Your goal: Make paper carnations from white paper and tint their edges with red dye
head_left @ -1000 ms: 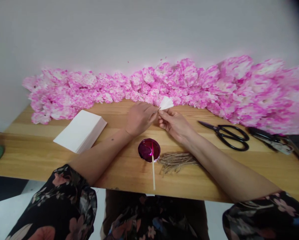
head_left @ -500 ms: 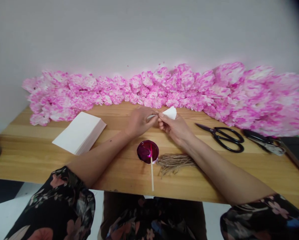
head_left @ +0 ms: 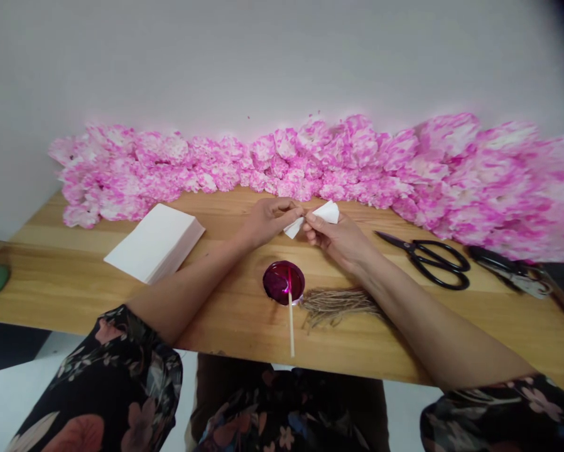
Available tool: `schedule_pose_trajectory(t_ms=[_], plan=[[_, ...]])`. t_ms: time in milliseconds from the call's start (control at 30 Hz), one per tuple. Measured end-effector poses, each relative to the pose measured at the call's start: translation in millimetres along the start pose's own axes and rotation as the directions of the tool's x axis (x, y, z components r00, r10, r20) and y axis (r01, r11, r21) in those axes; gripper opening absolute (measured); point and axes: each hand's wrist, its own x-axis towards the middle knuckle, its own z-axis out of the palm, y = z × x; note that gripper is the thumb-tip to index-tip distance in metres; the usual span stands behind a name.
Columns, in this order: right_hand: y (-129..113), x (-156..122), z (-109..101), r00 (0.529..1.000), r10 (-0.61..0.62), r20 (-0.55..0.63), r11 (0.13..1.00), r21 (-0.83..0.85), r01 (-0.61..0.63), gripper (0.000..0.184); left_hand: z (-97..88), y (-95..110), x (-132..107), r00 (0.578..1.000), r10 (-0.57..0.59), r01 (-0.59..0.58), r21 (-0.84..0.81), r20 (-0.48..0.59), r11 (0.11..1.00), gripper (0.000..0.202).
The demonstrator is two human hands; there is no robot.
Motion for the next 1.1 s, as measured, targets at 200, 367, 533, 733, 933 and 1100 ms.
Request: schedule_pose_trajectory(t_ms=[200, 367, 533, 733, 933, 1100], plan=[[1.4, -0.1, -1.7, 0.999, -0.031, 0.029, 0.999, -0.04, 0.032, 0.032, -0.7, 1.0, 0.6, 0.999, -0.041, 0.04, -0.03, -0.024, 0.999, 0.034], [-0.8, -1.9, -1.8, 0.995, -0.092, 0.049, 0.986, -0.132, 0.098, 0.033, -0.8, -3.4, 4.2, 0.979, -0.194, 0.201, -0.142, 0.067, 0.969, 0.036], [-3.7, -2.6, -2.4, 0.98, -0.186, 0.076, 0.94, -0.277, 0.2, 0.035, -3.7, -6.9, 9.5, 0.921, -0.304, 0.369, -0.296, 0.243, 0.881, 0.035], [-5.3, -3.9, -1.0, 0.957, -0.279, 0.086, 0.872, -0.395, 0.289, 0.034, 0.3, -6.7, 8.0, 0.907, -0.324, 0.408, -0.37, 0.268, 0.835, 0.036], [-5.4, -3.4, -0.5, 0.955, -0.294, 0.044, 0.854, -0.436, 0.283, 0.032, 3.6, -3.3, 4.5, 0.942, -0.296, 0.324, -0.198, 0.156, 0.925, 0.029], [-2.8, -0.6, -2.4, 0.958, -0.286, 0.028, 0.863, -0.427, 0.271, 0.035, 3.6, -2.3, 2.3, 0.958, -0.166, 0.208, -0.17, 0.232, 0.963, 0.027]])
